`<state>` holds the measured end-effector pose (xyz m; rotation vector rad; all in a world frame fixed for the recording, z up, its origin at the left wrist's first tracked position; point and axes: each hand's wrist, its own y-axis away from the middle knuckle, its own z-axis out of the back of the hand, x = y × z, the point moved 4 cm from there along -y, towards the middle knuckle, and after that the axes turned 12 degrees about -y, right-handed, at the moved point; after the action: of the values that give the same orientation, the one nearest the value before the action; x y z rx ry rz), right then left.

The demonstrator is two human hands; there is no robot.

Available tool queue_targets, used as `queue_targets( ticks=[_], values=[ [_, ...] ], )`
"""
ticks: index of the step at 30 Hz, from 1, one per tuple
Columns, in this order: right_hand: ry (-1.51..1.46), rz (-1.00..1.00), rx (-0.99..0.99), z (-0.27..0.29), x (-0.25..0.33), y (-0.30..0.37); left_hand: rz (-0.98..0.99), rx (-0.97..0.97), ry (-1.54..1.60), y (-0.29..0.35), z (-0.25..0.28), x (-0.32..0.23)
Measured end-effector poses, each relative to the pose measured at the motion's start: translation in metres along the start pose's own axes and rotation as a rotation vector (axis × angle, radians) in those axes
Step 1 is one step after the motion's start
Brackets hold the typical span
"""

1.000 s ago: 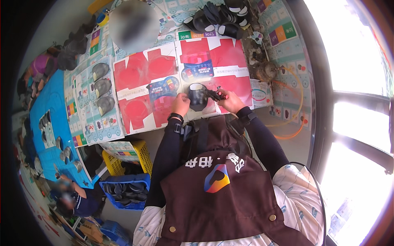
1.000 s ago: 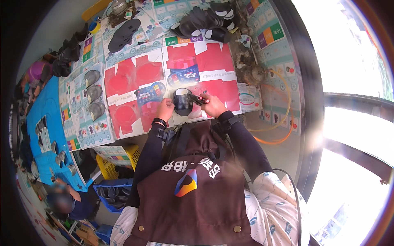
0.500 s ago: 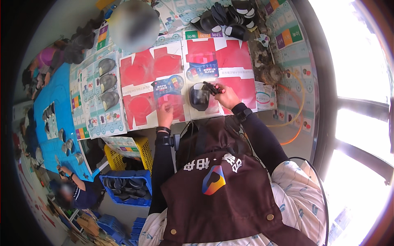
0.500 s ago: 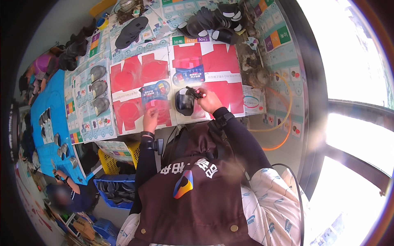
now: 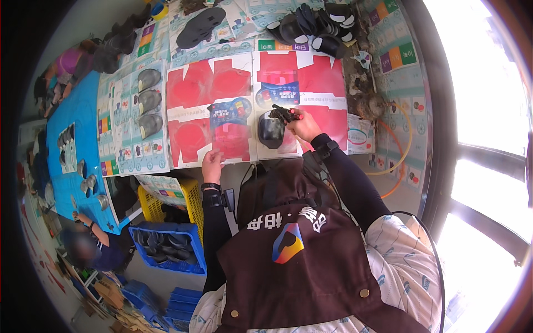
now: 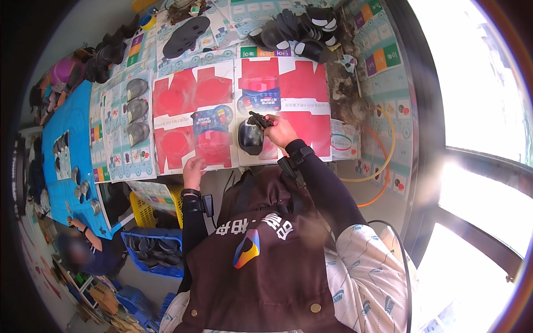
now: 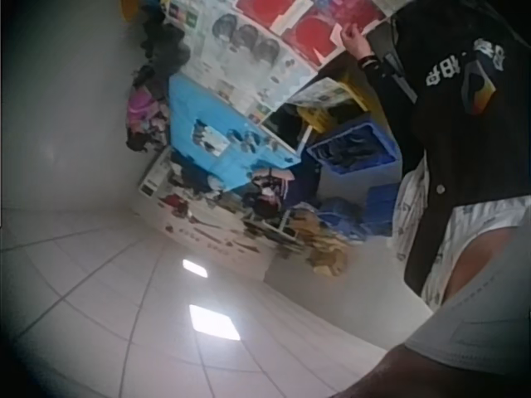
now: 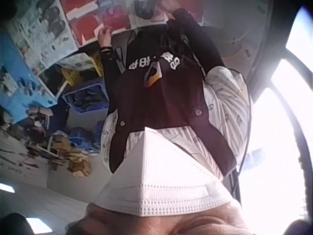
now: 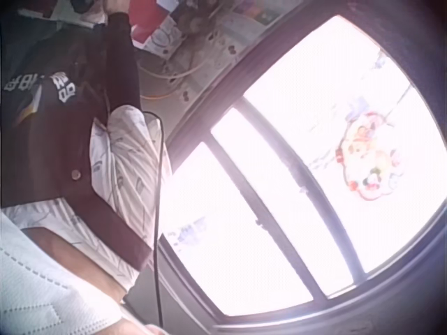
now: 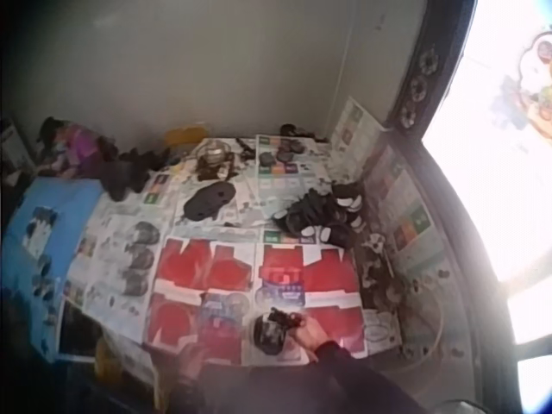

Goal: Manually applying a component or adhesive to shoe soles or heel parts.

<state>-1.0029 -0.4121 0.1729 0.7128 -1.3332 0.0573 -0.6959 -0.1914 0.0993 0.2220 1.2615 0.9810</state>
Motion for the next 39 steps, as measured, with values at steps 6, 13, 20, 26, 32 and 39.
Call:
queue_targets(
  ticks=[6, 13, 20, 26, 32, 39],
  values=[
    [-0.020, -0.004, 0.106, -0.003, 0.004, -0.003, 0.008, -0.020, 0.035, 0.004, 0.000, 0.004],
    [-0.041, -0.120, 0.071, -0.004, -0.005, -0.005, 0.015, -0.031, 0.062, 0.006, 0.000, 0.008],
    [0.162, -0.096, 0.273, -0.007, -0.006, -0.005, 0.001, -0.044, 0.069, 0.005, 0.005, 0.005],
    [-0.042, 0.041, 0.154, 0.001, 0.007, 0.003, -0.016, -0.046, 0.077, -0.001, 0.003, -0.007],
    [0.283, -0.181, 0.347, -0.003, 0.011, 0.008, -0.106, 0.007, 0.042, -0.018, -0.013, -0.026],
    [0.301, -0.025, 0.177, -0.003, 0.015, 0.019, -0.233, 0.053, -0.142, -0.055, -0.056, -0.046]
  ],
)
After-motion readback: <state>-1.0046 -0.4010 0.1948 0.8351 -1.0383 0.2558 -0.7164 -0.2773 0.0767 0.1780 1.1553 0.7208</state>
